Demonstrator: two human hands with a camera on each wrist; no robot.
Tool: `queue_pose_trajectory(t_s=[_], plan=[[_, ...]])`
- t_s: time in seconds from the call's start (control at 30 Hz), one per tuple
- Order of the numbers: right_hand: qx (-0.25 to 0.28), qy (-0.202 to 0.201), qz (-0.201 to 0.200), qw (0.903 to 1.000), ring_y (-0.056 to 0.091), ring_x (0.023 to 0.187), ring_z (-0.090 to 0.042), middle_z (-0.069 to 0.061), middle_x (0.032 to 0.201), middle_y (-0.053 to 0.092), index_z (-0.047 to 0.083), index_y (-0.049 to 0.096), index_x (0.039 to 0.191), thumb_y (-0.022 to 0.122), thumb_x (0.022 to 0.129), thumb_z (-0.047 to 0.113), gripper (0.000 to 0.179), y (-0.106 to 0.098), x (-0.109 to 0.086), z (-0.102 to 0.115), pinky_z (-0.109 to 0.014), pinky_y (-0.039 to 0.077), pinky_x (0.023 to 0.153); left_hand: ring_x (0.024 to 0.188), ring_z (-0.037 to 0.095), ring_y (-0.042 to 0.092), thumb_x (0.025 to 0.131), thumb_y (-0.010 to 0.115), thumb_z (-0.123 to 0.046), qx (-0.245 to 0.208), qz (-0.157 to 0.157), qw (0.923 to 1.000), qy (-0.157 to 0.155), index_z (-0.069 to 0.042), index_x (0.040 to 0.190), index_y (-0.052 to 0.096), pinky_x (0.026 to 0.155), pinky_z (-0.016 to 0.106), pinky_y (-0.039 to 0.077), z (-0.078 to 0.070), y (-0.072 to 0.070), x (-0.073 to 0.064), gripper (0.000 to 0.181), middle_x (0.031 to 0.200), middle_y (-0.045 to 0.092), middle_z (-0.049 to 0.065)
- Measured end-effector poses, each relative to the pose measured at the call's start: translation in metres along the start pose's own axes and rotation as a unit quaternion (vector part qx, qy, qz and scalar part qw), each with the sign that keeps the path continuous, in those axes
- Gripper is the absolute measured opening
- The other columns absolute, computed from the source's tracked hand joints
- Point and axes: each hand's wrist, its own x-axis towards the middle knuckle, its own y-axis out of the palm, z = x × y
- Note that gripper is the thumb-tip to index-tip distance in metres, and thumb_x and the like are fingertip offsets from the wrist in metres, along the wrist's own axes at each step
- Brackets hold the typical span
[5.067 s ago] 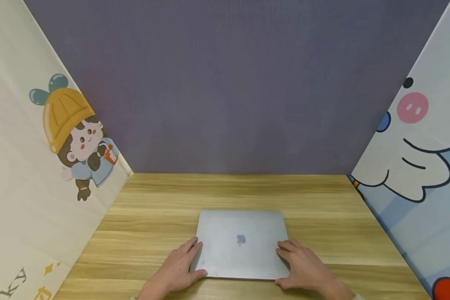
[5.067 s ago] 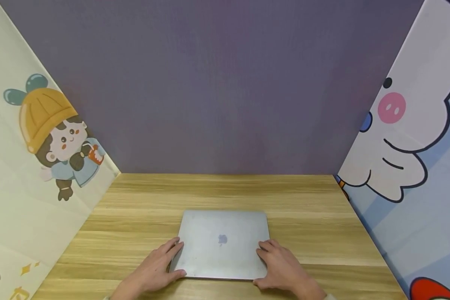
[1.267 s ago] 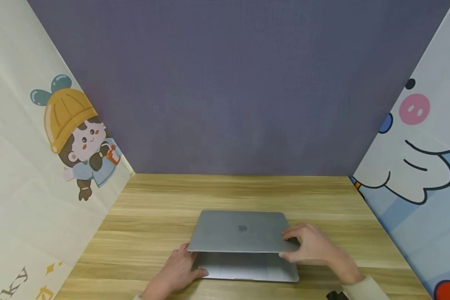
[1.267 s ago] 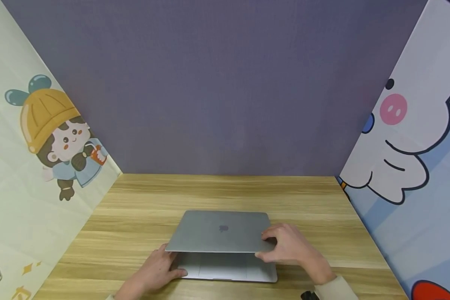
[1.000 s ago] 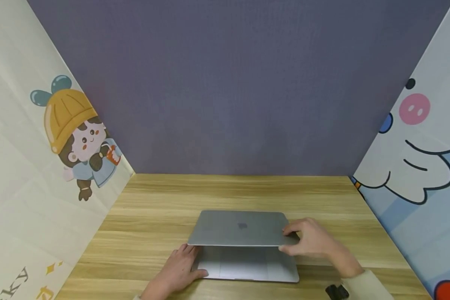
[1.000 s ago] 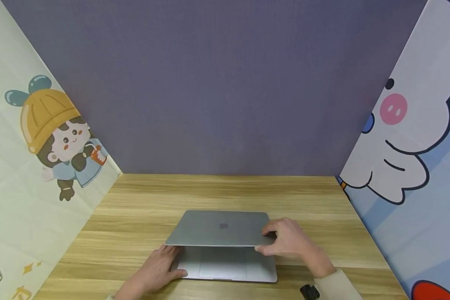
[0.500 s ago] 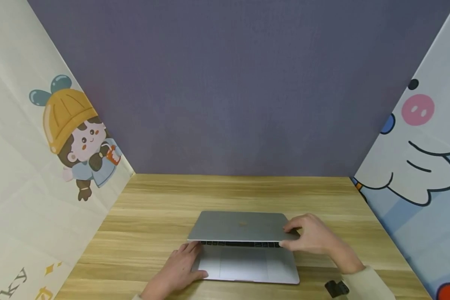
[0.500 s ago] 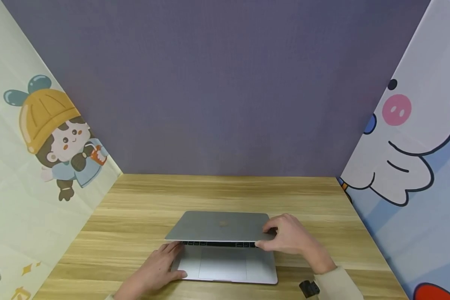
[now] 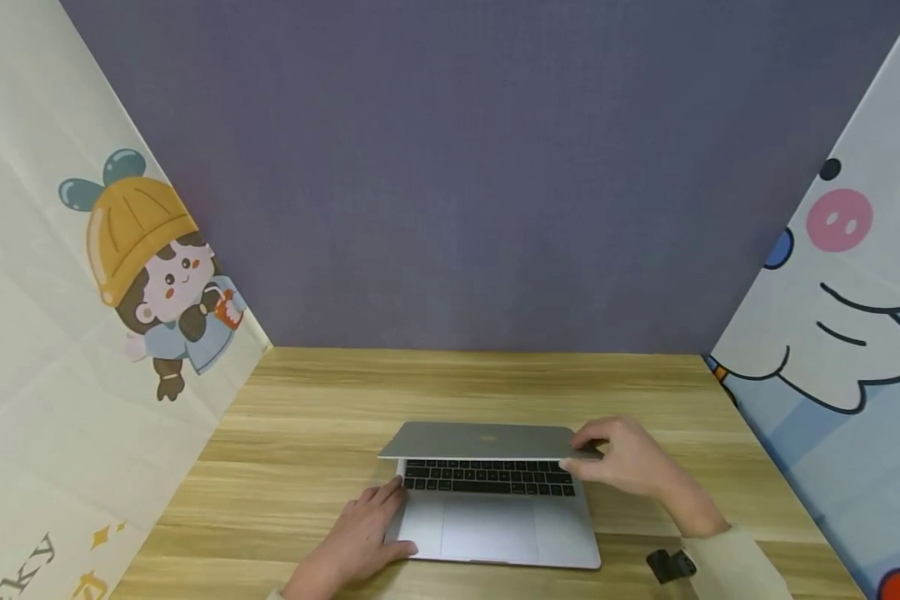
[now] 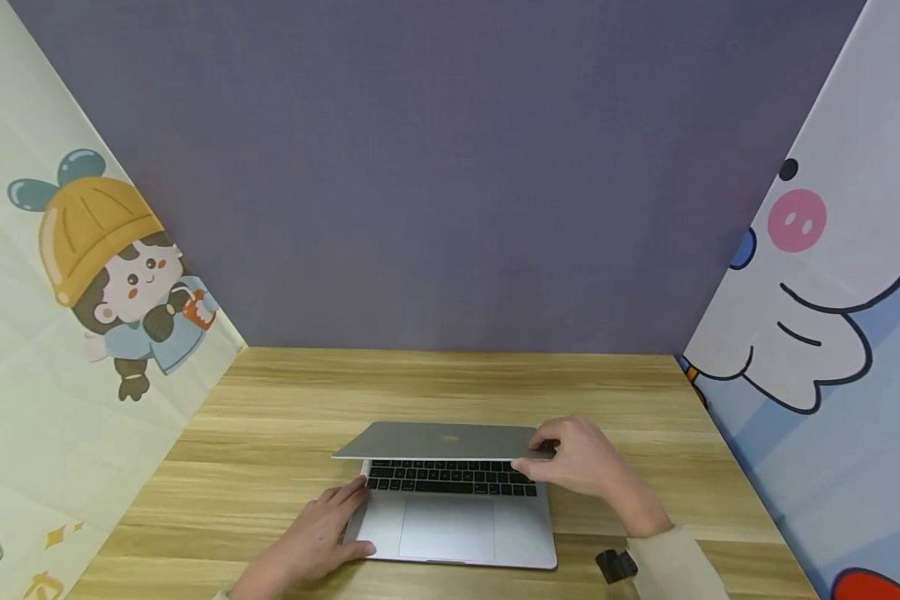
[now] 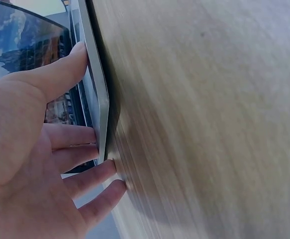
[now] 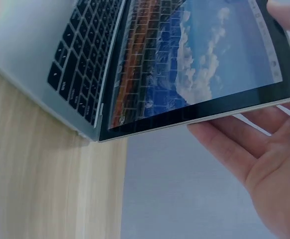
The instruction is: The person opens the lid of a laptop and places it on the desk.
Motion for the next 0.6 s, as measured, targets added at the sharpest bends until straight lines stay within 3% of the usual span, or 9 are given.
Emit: queue_pose_trajectory(t_s=[0.2,0.33,0.5,0.6], plan=[[0.014,-0.049,-0.065,0.9966,0.060,0.078,0.000,0.020,0.086,0.065,0.026,0.073,0.084,0.084,0.083,0.033,0.013,0.001,0.001,0.000,-0.028,0.056,0.069,0.130,0.043,0.050,0.085,0.073,-0.058,-0.010,0.002,0.9999,-0.004,0.000,0.144,0.053,0.097,0.063,0.046,-0.001,0.000,0.001,0.086,0.153,0.045,0.020],[0.007,-0.094,-0.112,0.9892,0.055,0.072,0.001,0.022,0.082,0.059,0.031,0.066,0.081,0.086,0.081,0.023,0.021,0.003,0.001,0.006,-0.023,0.052,0.062,0.131,0.042,0.049,0.085,0.073,-0.056,-0.015,0.002,0.9999,-0.005,0.001,0.144,0.052,0.098,0.062,0.045,0.002,0.002,0.003,0.084,0.154,0.044,0.020],[-0.036,-0.170,-0.169,0.9701,0.052,0.069,-0.004,0.018,0.080,0.058,0.029,0.063,0.079,0.087,0.076,0.012,0.030,0.007,0.002,0.013,-0.016,0.045,0.061,0.131,0.041,0.049,0.085,0.073,-0.057,-0.012,0.007,0.9999,-0.006,0.000,0.144,0.053,0.098,0.061,0.045,0.005,0.004,0.006,0.084,0.154,0.045,0.019],[-0.079,-0.217,-0.202,0.9517,0.053,0.070,-0.006,0.014,0.080,0.059,0.025,0.063,0.078,0.083,0.081,0.019,0.021,0.009,0.005,0.016,-0.015,0.044,0.063,0.130,0.041,0.050,0.084,0.073,-0.056,-0.010,0.005,0.9999,-0.003,0.001,0.143,0.053,0.099,0.061,0.045,0.008,0.005,0.008,0.084,0.154,0.045,0.020]])
